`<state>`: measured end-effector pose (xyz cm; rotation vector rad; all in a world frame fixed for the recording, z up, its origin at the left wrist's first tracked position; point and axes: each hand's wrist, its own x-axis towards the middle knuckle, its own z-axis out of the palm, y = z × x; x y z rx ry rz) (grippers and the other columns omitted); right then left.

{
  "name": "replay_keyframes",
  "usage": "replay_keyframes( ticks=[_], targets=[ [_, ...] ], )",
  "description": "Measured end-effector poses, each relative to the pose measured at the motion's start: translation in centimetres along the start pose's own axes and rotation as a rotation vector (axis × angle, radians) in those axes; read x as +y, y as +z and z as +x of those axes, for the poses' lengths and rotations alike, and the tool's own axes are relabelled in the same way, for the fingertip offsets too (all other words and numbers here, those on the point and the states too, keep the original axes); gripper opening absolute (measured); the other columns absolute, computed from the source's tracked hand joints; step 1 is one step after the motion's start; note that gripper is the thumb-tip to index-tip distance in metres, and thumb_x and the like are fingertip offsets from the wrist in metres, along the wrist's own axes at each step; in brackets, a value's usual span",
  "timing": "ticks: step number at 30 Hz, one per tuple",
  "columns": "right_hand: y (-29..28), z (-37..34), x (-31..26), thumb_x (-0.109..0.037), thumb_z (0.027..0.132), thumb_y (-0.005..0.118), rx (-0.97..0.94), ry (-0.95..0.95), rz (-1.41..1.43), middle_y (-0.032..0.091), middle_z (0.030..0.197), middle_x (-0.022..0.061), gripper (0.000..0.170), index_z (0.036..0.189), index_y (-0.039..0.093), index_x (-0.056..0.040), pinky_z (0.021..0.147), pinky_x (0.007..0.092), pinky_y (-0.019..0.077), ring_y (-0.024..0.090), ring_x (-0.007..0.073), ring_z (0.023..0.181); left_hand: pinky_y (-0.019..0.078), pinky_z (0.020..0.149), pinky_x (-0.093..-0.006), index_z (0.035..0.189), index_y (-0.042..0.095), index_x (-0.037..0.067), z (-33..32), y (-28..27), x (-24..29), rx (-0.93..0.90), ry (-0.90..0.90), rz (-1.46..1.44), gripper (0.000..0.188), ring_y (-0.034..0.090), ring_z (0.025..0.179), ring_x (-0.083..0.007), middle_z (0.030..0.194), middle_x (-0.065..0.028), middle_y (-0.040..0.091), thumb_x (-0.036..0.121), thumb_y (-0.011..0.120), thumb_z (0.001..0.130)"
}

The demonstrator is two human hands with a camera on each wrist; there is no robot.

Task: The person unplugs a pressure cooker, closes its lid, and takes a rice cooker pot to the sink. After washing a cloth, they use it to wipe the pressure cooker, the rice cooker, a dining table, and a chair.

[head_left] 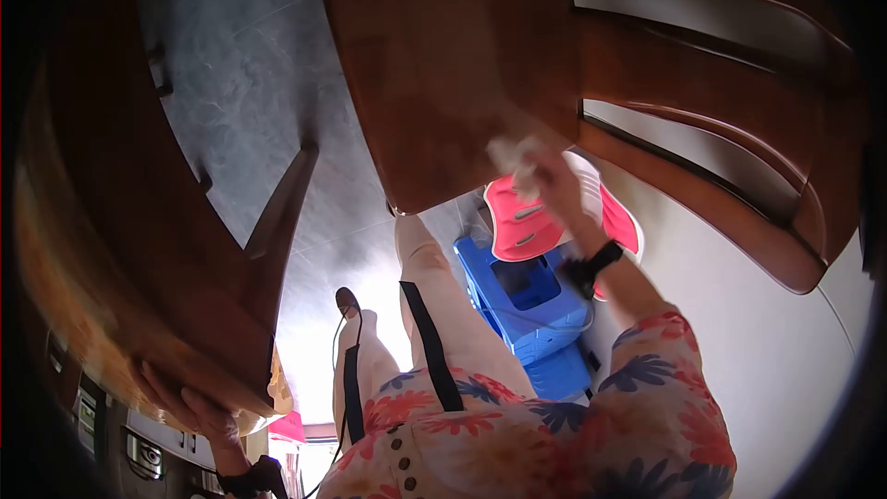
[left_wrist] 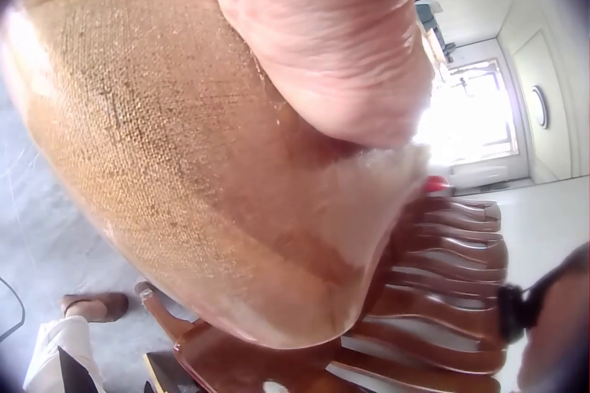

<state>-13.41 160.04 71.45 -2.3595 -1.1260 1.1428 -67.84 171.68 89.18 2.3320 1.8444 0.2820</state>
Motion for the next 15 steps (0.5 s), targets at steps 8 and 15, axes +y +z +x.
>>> replay_keyframes(
  ticks=[8,15],
  targets=[
    [-2.6,4.4,8.3,-0.007,0.075,0.051,0.43,-0.144,-0.448,0.051,0.107,0.0118,0.038,0.112,0.051,-0.0153,0.079,0.0425,0.0462,0.053,0.0336,0.097,0.0212,0.104,-0.0462,0.134,0.031,0.001,-3.7,-1.0,2.8,0.022,0.018,0.016,0.055,0.026,0.129,-0.0342,0.14,-0.0206,0.024,0.037,0.024,0.093],
    [7.9,-12.0,3.6,-0.004,0.069,0.052,-0.262,-0.035,-0.099,0.058,0.097,0.0146,0.033,0.1,0.06,-0.0109,0.084,0.0381,0.0443,0.055,0.0319,0.095,0.0215,0.104,-0.0464,0.133,0.033,0.002,-6.1,-5.0,3.2,0.026,-0.131,0.027,0.059,0.026,0.128,-0.0354,0.138,-0.0202,0.027,0.044,0.025,0.093]
  ],
)
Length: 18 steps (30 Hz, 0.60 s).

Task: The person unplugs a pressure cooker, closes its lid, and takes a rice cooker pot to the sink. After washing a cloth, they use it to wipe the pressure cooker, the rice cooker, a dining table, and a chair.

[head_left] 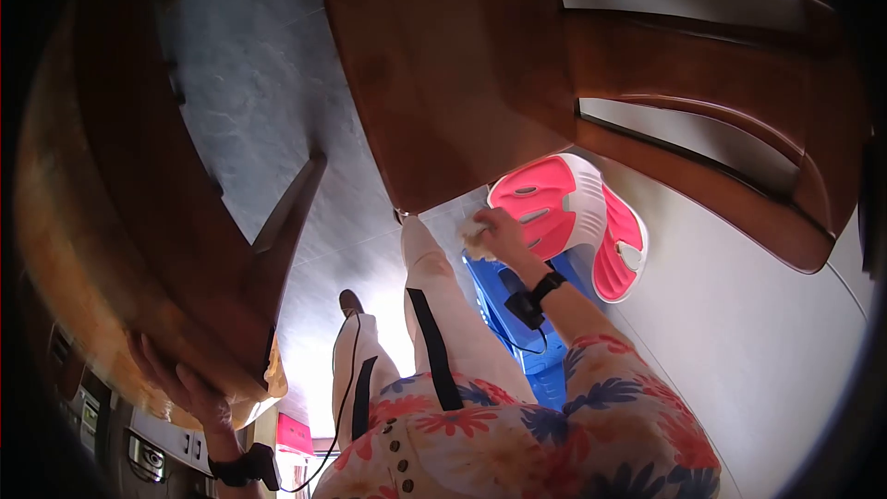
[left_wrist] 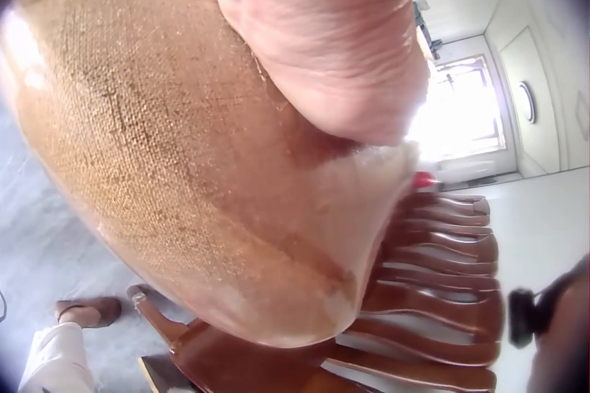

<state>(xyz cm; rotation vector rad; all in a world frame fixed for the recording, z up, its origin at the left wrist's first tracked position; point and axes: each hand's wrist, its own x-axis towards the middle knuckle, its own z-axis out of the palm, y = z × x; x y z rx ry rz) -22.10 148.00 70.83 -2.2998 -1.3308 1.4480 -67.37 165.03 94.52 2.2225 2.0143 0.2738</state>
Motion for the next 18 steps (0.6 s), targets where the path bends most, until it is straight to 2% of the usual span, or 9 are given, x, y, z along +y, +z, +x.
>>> replay_keyframes(
  ticks=[3,6,10,13,14,15,16,17,18],
  targets=[
    [-3.7,0.3,0.4,-0.006,0.07,0.053,0.438,-0.029,0.282,0.059,0.102,0.0142,0.034,0.104,0.058,-0.0055,0.085,0.0345,0.0447,0.057,0.0285,0.097,0.0222,0.103,-0.0463,0.133,0.033,0.002,0.2,-1.1,-2.3,0.005,0.071,-0.049,0.058,0.027,0.127,-0.0356,0.138,-0.0205,0.027,0.043,0.025,0.093],
    [-9.0,2.2,1.4,-0.003,0.069,0.05,0.763,-0.07,-0.065,0.059,0.097,0.0136,0.033,0.101,0.057,-0.0042,0.085,0.0366,0.0438,0.056,0.0314,0.095,0.0232,0.102,-0.047,0.129,0.035,-0.003,-0.4,-1.9,-5.4,0.032,0.139,-0.105,0.052,0.028,0.126,-0.0372,0.137,-0.0227,0.027,0.034,0.029,0.092],
    [1.9,1.3,-3.7,-0.005,0.067,0.053,0.751,-0.054,-0.155,0.052,0.105,0.0144,0.039,0.106,0.053,-0.0069,0.085,0.0389,0.0432,0.05,0.0315,0.101,0.0227,0.103,-0.0451,0.129,0.037,-0.002,-2.9,-4.1,-11.1,0.053,0.114,-0.119,0.05,0.028,0.126,-0.0363,0.137,-0.0221,0.028,0.03,0.031,0.091],
    [15.0,-5.4,-12.7,-0.001,0.071,0.049,0.47,-0.296,-0.2,0.05,0.101,0.0147,0.034,0.103,0.054,-0.0085,0.082,0.0408,0.0436,0.048,0.0333,0.099,0.02,0.103,-0.0434,0.129,0.039,-0.001,-5.5,-7.6,-14.6,0.068,0.141,-0.14,0.047,0.027,0.128,-0.0345,0.137,-0.0204,0.03,0.026,0.036,0.09],
    [17.9,-8.8,-17.6,-0.002,0.072,0.049,0.237,-0.25,-0.104,0.053,0.099,0.0141,0.031,0.101,0.056,-0.0098,0.08,0.0408,0.0442,0.051,0.0325,0.097,0.02,0.103,-0.0434,0.129,0.039,-0.001,-6.3,-9.4,-15.5,0.105,0.127,-0.139,0.047,0.027,0.128,-0.0345,0.137,-0.0204,0.03,0.026,0.036,0.09],
    [22.1,-11.6,-18.8,-0.005,0.073,0.049,0.053,-0.377,0.071,0.055,0.097,0.0131,0.028,0.099,0.057,-0.0117,0.078,0.04,0.045,0.053,0.0319,0.094,0.0192,0.102,-0.0441,0.128,0.04,0.001,-7.3,-11.7,-16.5,0.074,0.12,-0.112,0.046,0.027,0.128,-0.0341,0.137,-0.0191,0.031,0.025,0.037,0.089],
    [24.5,-15.4,-22.5,-0.007,0.074,0.051,-0.102,-0.466,-0.189,0.056,0.094,0.0125,0.028,0.099,0.058,-0.0142,0.077,0.0386,0.0458,0.055,0.0309,0.091,0.0185,0.102,-0.0448,0.128,0.041,0.002,-8.4,-14.5,-17.6,0.043,0.113,-0.086,0.045,0.026,0.128,-0.0337,0.137,-0.0179,0.032,0.025,0.038,0.089],
    [25.6,-19.3,-26.5,-0.011,0.073,0.055,-0.234,-0.41,-0.167,0.055,0.098,0.0119,0.028,0.101,0.06,-0.0147,0.08,0.0394,0.0449,0.054,0.0302,0.094,0.0171,0.102,-0.0453,0.127,0.044,0.006,-9.8,-16.7,-19.1,0.06,0.087,-0.091,0.045,0.026,0.128,-0.0331,0.138,-0.0147,0.032,0.026,0.044,0.087],
    [27.5,-22.9,-28.4,-0.013,0.073,0.056,-0.195,-0.471,-0.105,0.055,0.094,0.0119,0.028,0.1,0.06,-0.0159,0.078,0.0395,0.0452,0.055,0.0303,0.09,0.0171,0.102,-0.0453,0.127,0.044,0.006,-11.3,-19.3,-20.5,0.111,0.08,-0.102,0.045,0.026,0.128,-0.0331,0.138,-0.0147,0.032,0.026,0.044,0.087]
  ],
)
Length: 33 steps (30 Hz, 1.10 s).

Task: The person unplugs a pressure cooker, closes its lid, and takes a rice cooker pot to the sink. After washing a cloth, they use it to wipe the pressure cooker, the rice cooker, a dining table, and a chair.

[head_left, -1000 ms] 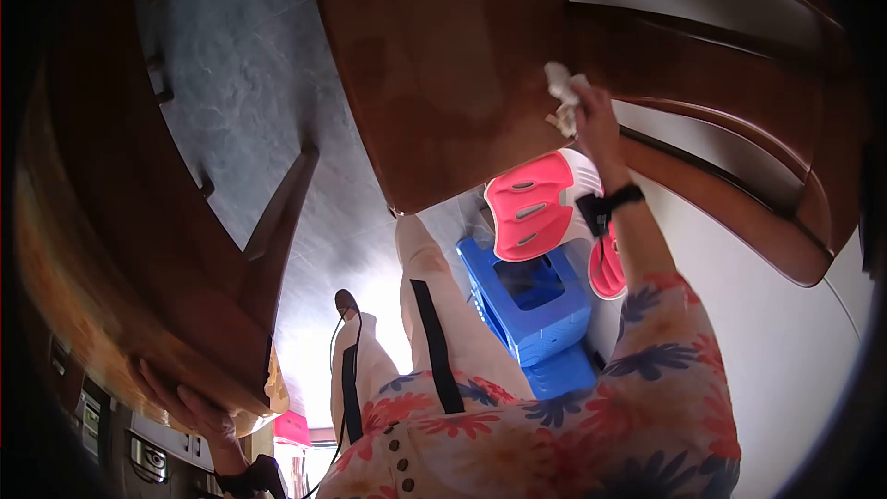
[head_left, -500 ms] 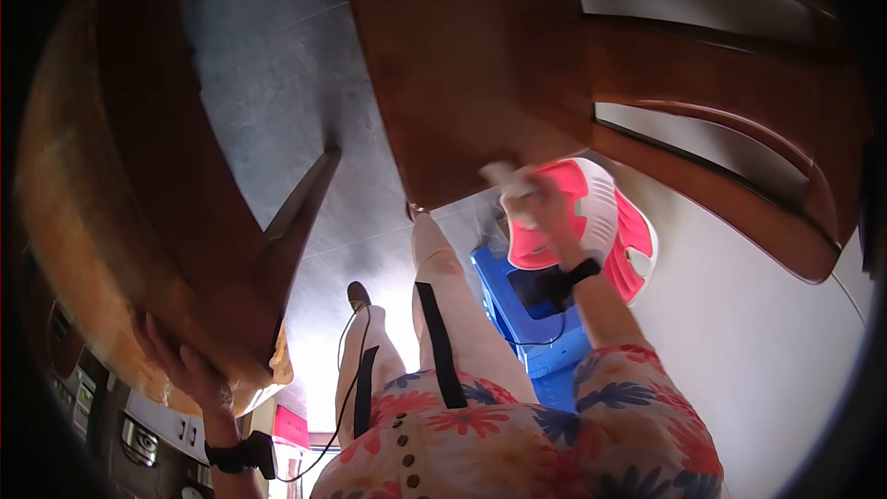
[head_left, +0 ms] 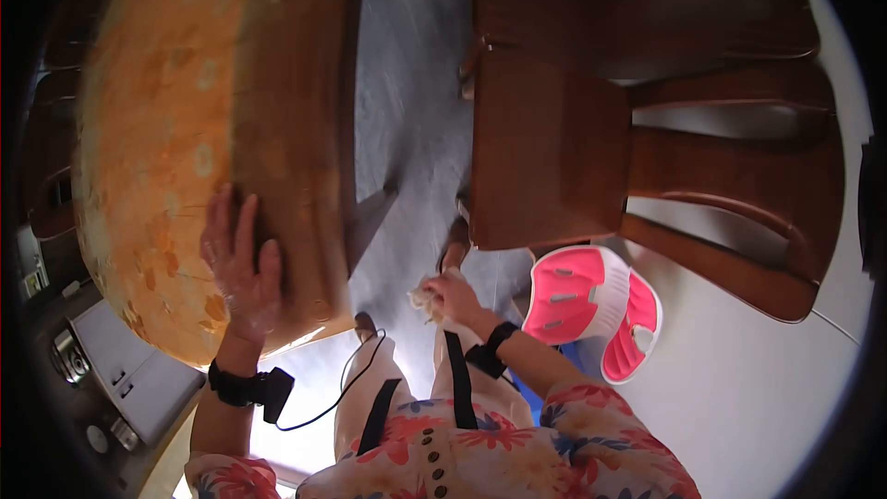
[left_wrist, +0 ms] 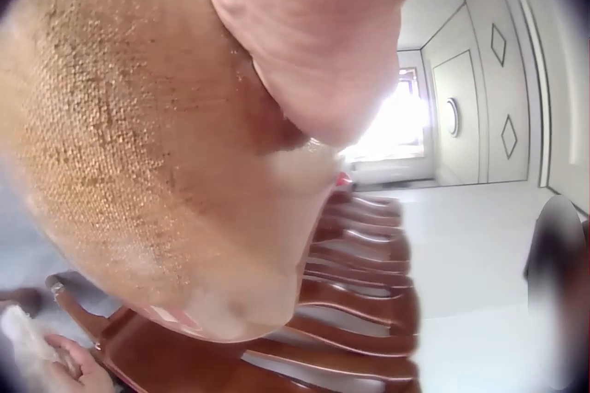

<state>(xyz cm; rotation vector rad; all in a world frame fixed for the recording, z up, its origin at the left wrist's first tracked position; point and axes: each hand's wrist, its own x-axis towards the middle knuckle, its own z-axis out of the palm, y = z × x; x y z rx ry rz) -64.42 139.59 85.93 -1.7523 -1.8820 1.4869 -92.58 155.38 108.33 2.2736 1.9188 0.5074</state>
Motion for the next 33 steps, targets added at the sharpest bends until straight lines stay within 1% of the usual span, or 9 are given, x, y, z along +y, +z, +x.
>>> replay_keyframes(
  ticks=[7,13,17,20,22,24,27,29,33],
  targets=[
    [14.9,-22.1,-22.2,-0.014,0.069,0.055,0.101,0.074,-0.323,0.059,0.088,0.013,0.03,0.098,0.062,-0.0143,0.076,0.0386,0.0464,0.056,0.0305,0.087,0.0179,0.104,-0.0453,0.122,0.049,0.009,-20.7,-22.2,-13.9,0.074,0.061,-0.319,0.047,0.026,0.129,-0.0315,0.137,-0.0136,0.033,0.031,0.057,0.081],
    [45.4,-36.2,-42.7,-0.015,0.067,0.058,0.166,0.193,-0.58,0.062,0.088,0.0141,0.027,0.093,0.065,-0.0133,0.078,0.0393,0.0473,0.058,0.0315,0.086,0.03,0.098,-0.0474,0.116,0.052,0.009,-53.4,-38.8,-39.6,0.263,0.329,-0.483,0.046,0.032,0.124,-0.0369,0.132,-0.0169,0.037,0.023,0.064,0.074],
    [67.6,-43.0,-56.2,-0.016,0.065,0.06,0.124,-0.005,-0.512,0.063,0.092,0.0165,0.031,0.096,0.065,-0.011,0.077,0.0363,0.0488,0.061,0.0304,0.086,0.032,0.096,-0.0479,0.111,0.055,0.011,-86.1,-46.3,-58.9,0.032,0.026,-0.483,0.041,0.035,0.121,-0.0365,0.125,-0.016,0.043,0.021,0.062,0.073],
    [82.9,-45.7,-67.7,-0.01,0.068,0.062,0.189,-0.164,-0.333,0.065,0.087,0.009,0.031,0.098,0.062,-0.0043,0.076,0.0289,0.0483,0.061,0.0162,0.084,0.0351,0.093,-0.0465,0.108,0.058,0.012,-111.5,-48.5,-74.2,-0.115,-0.421,-0.462,0.038,0.041,0.116,-0.0343,0.118,-0.0146,0.05,0.02,0.062,0.071],
    [89.7,-46.1,-76.4,-0.01,0.07,0.06,0.135,-0.123,-0.007,0.062,0.09,0.0069,0.03,0.099,0.061,-0.0037,0.076,0.0276,0.047,0.059,0.0159,0.083,0.0363,0.093,-0.0436,0.104,0.061,0.012,-125.2,-49.3,-80.9,-0.183,-0.7,-0.453,0.036,0.044,0.112,-0.0321,0.112,-0.0142,0.054,0.02,0.063,0.069],
    [95.7,-45.1,-83.1,-0.009,0.073,0.059,0.246,-0.246,-0.104,0.061,0.091,0.0044,0.029,0.101,0.059,-0.0008,0.076,0.0257,0.0452,0.055,0.0124,0.085,0.0397,0.09,-0.0411,0.101,0.063,0.011,-135.4,-51.2,-87.0,-0.199,-0.926,-0.491,0.034,0.05,0.105,-0.0315,0.104,-0.0148,0.059,0.021,0.064,0.068],
    [105.6,-45.1,-90.2,-0.01,0.074,0.058,0.347,-0.321,0.035,0.059,0.094,0.0068,0.031,0.103,0.056,0.0015,0.076,0.027,0.0447,0.055,0.0143,0.084,0.0464,0.081,-0.0409,0.101,0.064,0.013,-148.5,-51.4,-92.8,-0.254,-1.126,-0.557,0.034,0.058,0.092,-0.0319,0.099,-0.0171,0.061,0.023,0.064,0.069],
    [116.0,-41.7,-95.8,-0.01,0.074,0.057,0.334,-0.28,-0.01,0.058,0.094,0.0072,0.033,0.105,0.054,0.0018,0.076,0.0276,0.0444,0.054,0.0146,0.084,0.0459,0.084,-0.0408,0.103,0.063,0.02,-152.4,-51.1,-102.9,-0.345,-1.165,-0.629,0.032,0.056,0.097,-0.0321,0.101,-0.0155,0.06,0.03,0.061,0.073],
    [129.1,-30.6,-107.1,-0.011,0.074,0.056,0.244,-0.359,-0.119,0.057,0.09,0.0071,0.032,0.104,0.055,0.0005,0.075,0.0293,0.0443,0.054,0.0167,0.083,0.0452,0.086,-0.0387,0.107,0.061,0.017,-148.2,-56.1,-116.2,-0.265,-1.13,-0.683,0.035,0.058,0.096,-0.0323,0.103,-0.0148,0.061,0.028,0.061,0.075]
  ],
)
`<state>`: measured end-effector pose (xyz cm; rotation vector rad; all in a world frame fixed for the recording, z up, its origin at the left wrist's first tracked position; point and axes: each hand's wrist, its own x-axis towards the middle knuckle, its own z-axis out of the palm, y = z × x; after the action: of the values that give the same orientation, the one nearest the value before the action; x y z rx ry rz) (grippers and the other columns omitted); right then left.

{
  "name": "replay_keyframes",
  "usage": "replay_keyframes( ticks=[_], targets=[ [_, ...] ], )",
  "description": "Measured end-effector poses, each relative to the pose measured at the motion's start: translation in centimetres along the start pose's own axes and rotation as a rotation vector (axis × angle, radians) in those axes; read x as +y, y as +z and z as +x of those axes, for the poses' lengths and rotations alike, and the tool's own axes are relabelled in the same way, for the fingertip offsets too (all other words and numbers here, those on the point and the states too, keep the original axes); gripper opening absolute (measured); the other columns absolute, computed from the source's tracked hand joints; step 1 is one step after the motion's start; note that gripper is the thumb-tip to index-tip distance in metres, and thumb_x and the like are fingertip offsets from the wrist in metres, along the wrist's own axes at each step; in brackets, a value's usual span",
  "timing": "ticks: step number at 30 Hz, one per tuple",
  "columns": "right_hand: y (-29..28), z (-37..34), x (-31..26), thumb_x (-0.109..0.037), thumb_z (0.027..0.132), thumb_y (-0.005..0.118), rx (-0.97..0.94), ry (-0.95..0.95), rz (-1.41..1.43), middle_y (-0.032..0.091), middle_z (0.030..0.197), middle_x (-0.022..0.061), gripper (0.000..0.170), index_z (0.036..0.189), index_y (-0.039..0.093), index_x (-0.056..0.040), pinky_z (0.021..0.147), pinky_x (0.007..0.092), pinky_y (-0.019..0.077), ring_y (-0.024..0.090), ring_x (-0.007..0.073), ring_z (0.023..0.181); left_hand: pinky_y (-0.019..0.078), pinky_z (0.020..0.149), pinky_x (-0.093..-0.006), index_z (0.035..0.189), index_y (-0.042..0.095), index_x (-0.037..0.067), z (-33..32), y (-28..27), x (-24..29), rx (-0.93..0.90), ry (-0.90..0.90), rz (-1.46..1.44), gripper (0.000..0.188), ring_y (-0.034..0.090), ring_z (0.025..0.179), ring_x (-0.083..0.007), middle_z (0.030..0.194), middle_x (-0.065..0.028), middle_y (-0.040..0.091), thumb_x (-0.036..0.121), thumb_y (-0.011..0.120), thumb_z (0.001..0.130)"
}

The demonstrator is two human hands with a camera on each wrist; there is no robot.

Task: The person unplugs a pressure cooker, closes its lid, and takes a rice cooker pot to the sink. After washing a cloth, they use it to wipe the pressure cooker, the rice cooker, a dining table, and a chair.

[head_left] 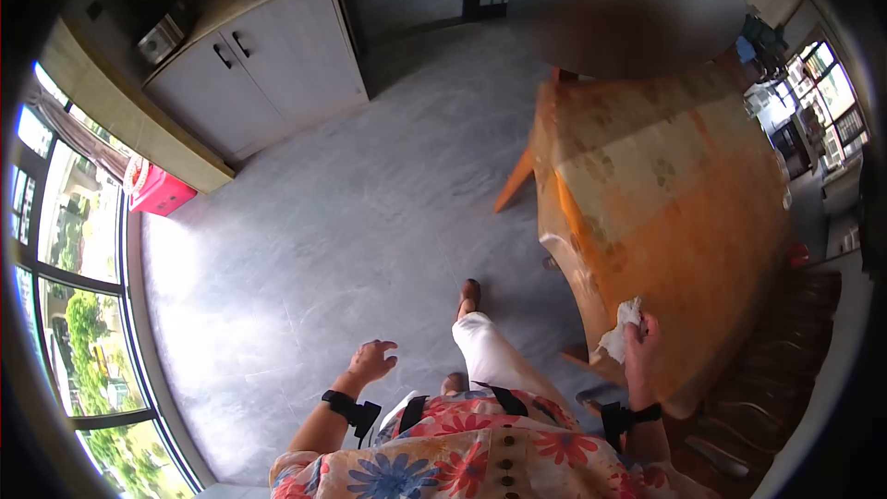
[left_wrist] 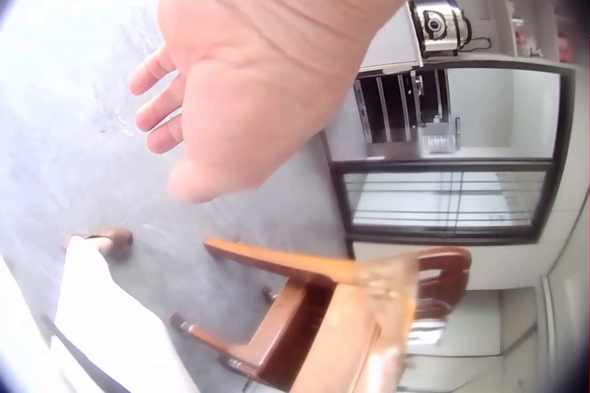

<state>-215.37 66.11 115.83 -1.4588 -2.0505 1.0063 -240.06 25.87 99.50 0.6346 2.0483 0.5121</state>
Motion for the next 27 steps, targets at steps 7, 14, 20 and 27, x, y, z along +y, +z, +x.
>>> replay_keyframes(
  ticks=[7,14,20,27],
  targets=[
    [14.3,19.1,-22.7,-0.005,0.074,0.056,-0.151,-0.194,-0.169,0.058,0.087,0.0034,0.03,0.104,0.055,-0.001,0.07,0.0256,0.0441,0.053,0.011,0.078,0.0461,0.084,-0.038,0.108,0.06,0.017,7.0,-23.0,2.5,0.118,-0.165,-0.131,0.035,0.059,0.095,-0.0295,0.1,-0.0127,0.063,0.027,0.059,0.075],
    [43.9,37.1,-43.2,-0.009,0.073,0.061,-0.443,-0.24,0.041,0.06,0.091,0.0076,0.032,0.104,0.057,-0.002,0.075,0.0274,0.0454,0.057,0.0153,0.082,0.0472,0.083,-0.0366,0.102,0.064,0.016,21.1,-46.8,-5.1,0.102,-0.473,-0.267,0.033,0.061,0.092,-0.0281,0.096,-0.0117,0.065,0.029,0.061,0.072],
    [68.5,51.0,-63.2,-0.009,0.07,0.062,-0.403,-0.25,0.102,0.062,0.09,0.0114,0.033,0.102,0.059,-0.0018,0.075,0.0299,0.0468,0.06,0.0199,0.082,0.0476,0.083,-0.0349,0.1,0.066,0.014,42.1,-74.0,-17.3,0.094,-0.502,-0.31,0.032,0.062,0.09,-0.0266,0.094,-0.0123,0.065,0.027,0.063,0.071],
    [94.2,76.2,-81.6,-0.008,0.07,0.061,-0.179,-0.275,-0.174,0.063,0.092,0.0102,0.034,0.104,0.058,0.0007,0.078,0.0284,0.0455,0.059,0.0152,0.084,0.0442,0.088,-0.0393,0.105,0.063,0.017,83.2,-117.4,-19.0,0.143,-0.258,-0.063,0.034,0.056,0.1,-0.0302,0.101,-0.0117,0.063,0.027,0.059,0.072]
  ],
)
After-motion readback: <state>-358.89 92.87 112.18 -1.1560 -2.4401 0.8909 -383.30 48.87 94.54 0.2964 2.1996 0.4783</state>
